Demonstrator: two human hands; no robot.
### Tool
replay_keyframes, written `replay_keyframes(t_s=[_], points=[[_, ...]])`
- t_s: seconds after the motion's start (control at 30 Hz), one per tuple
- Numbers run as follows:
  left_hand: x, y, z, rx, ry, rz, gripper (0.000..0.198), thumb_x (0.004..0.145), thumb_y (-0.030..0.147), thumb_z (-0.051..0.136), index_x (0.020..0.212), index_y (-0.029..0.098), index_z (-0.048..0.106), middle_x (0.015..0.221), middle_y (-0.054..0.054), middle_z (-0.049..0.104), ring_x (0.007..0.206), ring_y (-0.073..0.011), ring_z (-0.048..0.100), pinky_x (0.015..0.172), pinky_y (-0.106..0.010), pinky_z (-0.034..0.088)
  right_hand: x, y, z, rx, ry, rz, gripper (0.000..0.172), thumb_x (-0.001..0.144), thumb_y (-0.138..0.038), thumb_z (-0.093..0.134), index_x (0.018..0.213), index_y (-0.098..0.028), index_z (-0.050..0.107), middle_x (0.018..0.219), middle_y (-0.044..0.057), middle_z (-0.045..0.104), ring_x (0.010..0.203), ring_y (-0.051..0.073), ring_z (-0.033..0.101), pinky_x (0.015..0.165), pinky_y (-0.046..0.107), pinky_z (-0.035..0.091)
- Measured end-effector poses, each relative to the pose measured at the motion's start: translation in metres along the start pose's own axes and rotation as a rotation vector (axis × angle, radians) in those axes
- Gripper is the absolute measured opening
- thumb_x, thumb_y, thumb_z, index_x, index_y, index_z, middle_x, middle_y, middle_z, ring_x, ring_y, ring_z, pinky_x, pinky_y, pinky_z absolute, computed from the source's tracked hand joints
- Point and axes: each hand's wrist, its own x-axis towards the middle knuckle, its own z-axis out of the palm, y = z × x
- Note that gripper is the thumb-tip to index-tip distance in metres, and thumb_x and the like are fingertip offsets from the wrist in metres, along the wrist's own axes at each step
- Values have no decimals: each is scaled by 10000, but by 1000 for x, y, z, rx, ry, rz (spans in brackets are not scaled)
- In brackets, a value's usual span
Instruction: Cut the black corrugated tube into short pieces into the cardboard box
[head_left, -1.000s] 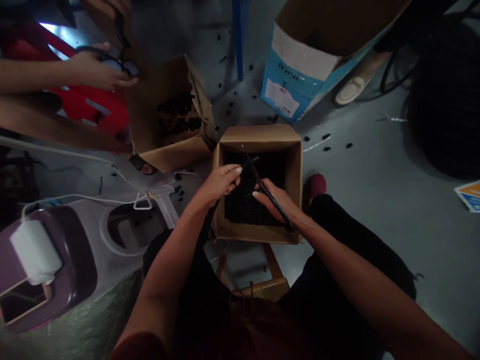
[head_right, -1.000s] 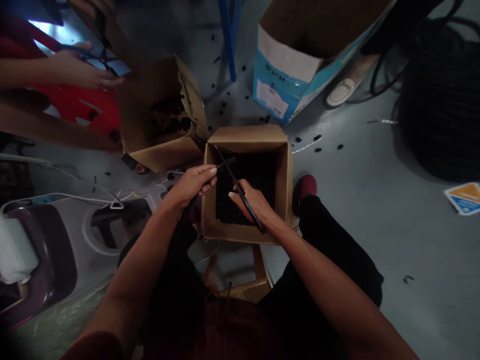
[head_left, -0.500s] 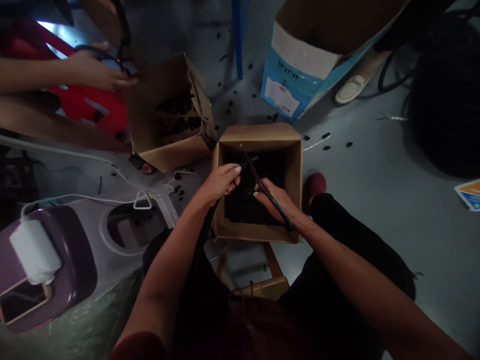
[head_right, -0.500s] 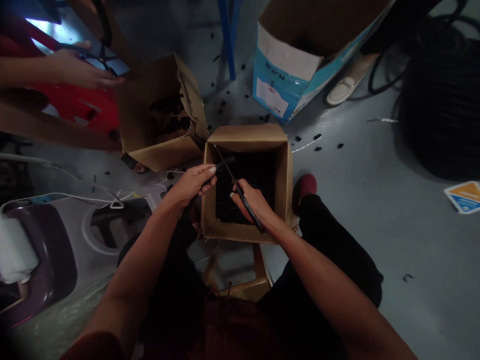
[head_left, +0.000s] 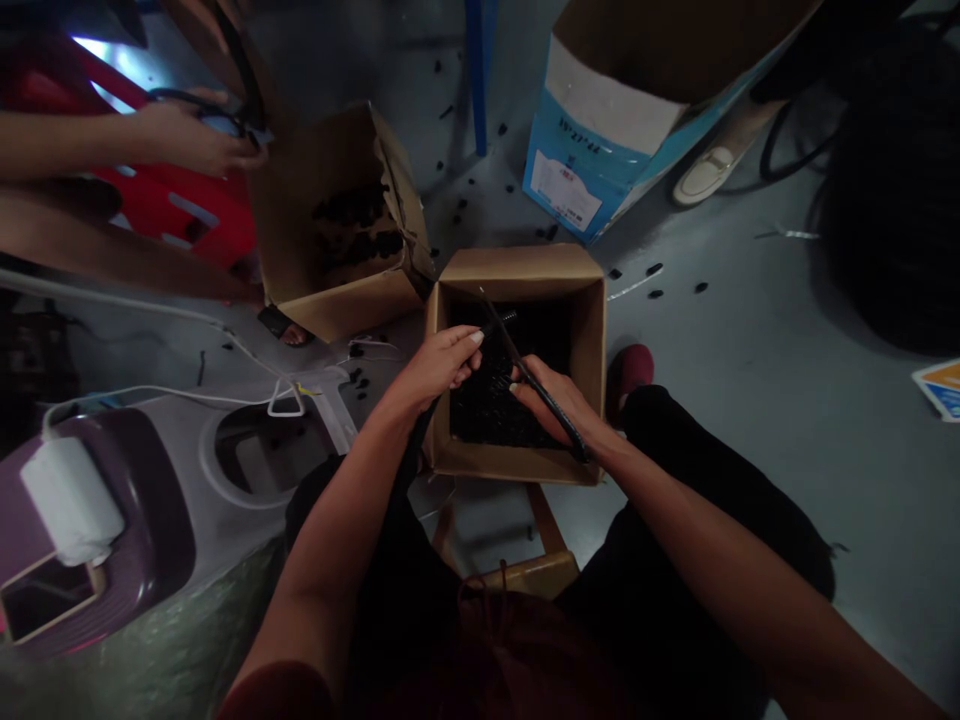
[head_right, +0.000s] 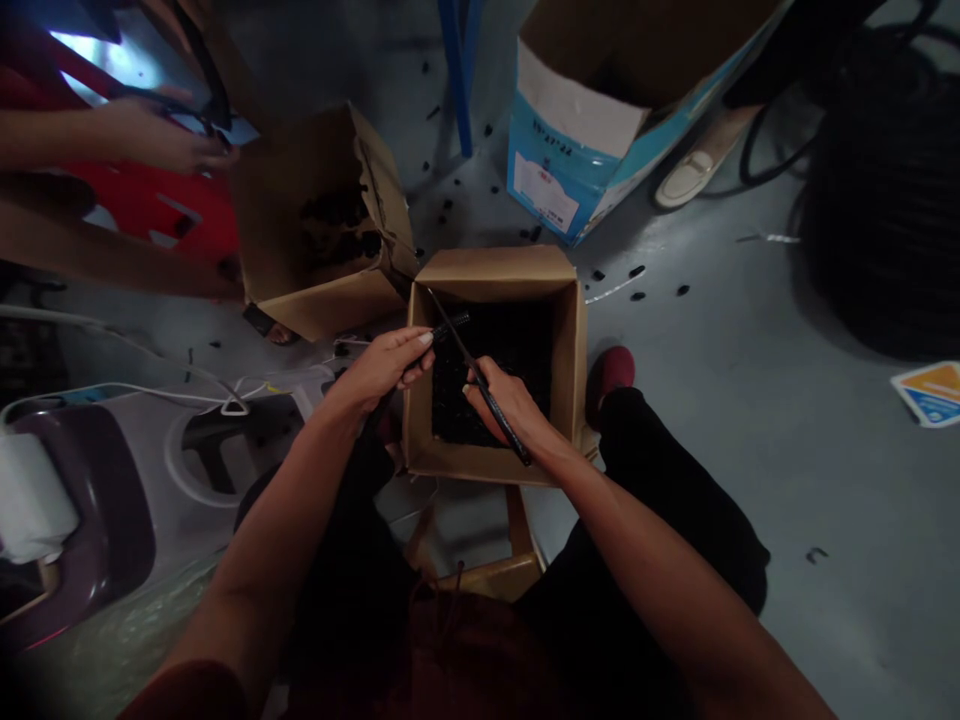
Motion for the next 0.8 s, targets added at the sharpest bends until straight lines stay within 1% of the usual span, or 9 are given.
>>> replay_keyframes(t_s=[0.1, 0.23, 0.33, 0.43, 0.53, 0.67, 0.8], points=[[0, -1, -1, 23, -27, 34, 192, 884, 278, 490, 920, 122, 597, 625, 42, 467, 426, -19, 322, 399, -157, 224, 2, 4, 2, -19, 5, 6, 192, 809, -311, 457, 966, -217, 517, 778, 21, 624, 682, 182, 579, 656, 282, 416], [0, -3, -1, 82, -41, 73, 189, 869, 291, 502, 860, 129, 598, 611, 44, 448, 433, -25, 313, 414, -168, 214, 5, 8, 2, -20, -32, 20, 266, 833, -362, 480, 1043, -201, 508, 923, 71, 656, 797, 211, 618, 719, 305, 441], [1, -5, -1, 136, -46, 97, 209, 868, 297, 483, 784, 132, 580, 599, 43, 433, 450, -36, 315, 437, -175, 228, 6, 9, 2, 0, -62, 26, 302, 851, -389, 482, 1075, -189, 500, 1013, 98, 660, 863, 222, 629, 759, 315, 453], [4, -8, -2, 232, -40, 160, 237, 868, 296, 463, 725, 136, 563, 589, 40, 426, 480, -52, 332, 471, -182, 248, 6, 10, 2, 11, -74, 14, 307, 857, -380, 490, 1088, -179, 495, 1076, 117, 655, 922, 231, 630, 793, 328, 462], [6, -11, -4, 385, -9, 254, 231, 868, 283, 450, 745, 140, 584, 599, 34, 453, 531, -73, 382, 519, -191, 278, 7, 15, 5, 40, -79, -26, 315, 866, -395, 491, 1097, -182, 488, 1115, 124, 646, 947, 236, 624, 809, 345, 467], [6, -11, -5, 544, 32, 340, 225, 871, 251, 436, 766, 143, 604, 647, 18, 516, 624, -99, 465, 609, -204, 320, 9, 22, 7, 81, -108, -64, 347, 874, -445, 473, 1105, -186, 476, 1074, 110, 644, 872, 215, 620, 788, 353, 472], [3, -10, -4, 633, 74, 355, 220, 876, 221, 434, 754, 148, 603, 640, 15, 517, 634, -107, 464, 622, -212, 314, 7, 16, 2, 49, -128, -26, 309, 872, -427, 459, 1063, -186, 488, 936, 76, 650, 770, 188, 605, 726, 320, 467]])
